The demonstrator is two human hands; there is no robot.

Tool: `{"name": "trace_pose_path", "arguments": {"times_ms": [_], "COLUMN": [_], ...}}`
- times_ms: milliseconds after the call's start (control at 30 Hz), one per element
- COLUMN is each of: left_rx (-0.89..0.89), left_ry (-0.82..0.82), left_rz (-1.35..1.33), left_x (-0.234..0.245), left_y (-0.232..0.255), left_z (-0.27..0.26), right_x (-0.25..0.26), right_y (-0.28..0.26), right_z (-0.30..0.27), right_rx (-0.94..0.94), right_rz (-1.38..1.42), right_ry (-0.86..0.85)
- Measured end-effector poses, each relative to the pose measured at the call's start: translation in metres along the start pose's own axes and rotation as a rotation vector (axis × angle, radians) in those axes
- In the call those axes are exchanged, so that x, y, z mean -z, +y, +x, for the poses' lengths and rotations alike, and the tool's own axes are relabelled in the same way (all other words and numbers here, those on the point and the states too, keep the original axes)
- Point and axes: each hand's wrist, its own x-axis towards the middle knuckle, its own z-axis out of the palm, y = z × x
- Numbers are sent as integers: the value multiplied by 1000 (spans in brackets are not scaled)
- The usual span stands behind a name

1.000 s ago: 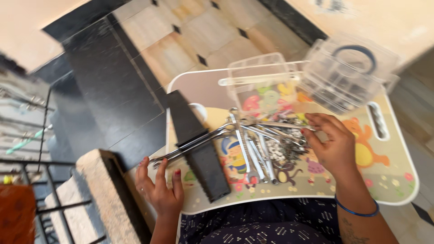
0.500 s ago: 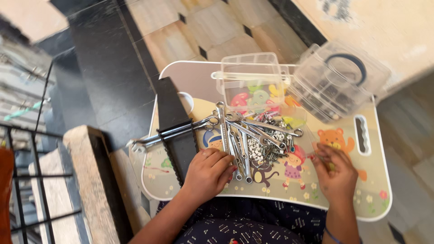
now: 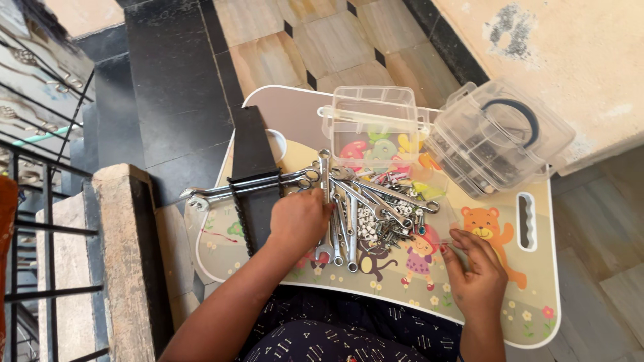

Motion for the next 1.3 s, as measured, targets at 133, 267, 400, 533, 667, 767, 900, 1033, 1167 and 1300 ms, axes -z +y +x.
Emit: {"name": "trace_pose_path", "arguments": {"times_ms": [133,267,400,533,667,767,900,1033,1167,1300], "left_rx": [118,127,145,186,229,236,227,236,222,188], "left_ry": [-154,-179,-205,-245,-282,-281,-245,-214,-195,-159], "left_rz": [29,4,-8,-45,-54,-72,-93,-160,-198,-272], "left_x": [8,14,14,16,16,15,13,8,2,-3], "left_y": [4,5,6,6,6,6,4,3,1,-3], "left_z": [6,7,8,10,14,16,17,17,18,17], "right_x": [1,1,1,0,0,0,0,0,0,-2], "right_y": [-3,-5,-6,-5,-5,-4,-3,-2,-2,-1], "right_z": [1,1,1,1,0,0,0,0,-1,0], "right_rx": [-8,-7,-2,0,-7,-2,-4,4,-1,-8], "right_rz": [10,-9,-38,-37,-40,-48,-71,-64,-58,-38], "right_ry": [4,-3,-4,-1,-3,-4,-7,-10,-7,-3]}}
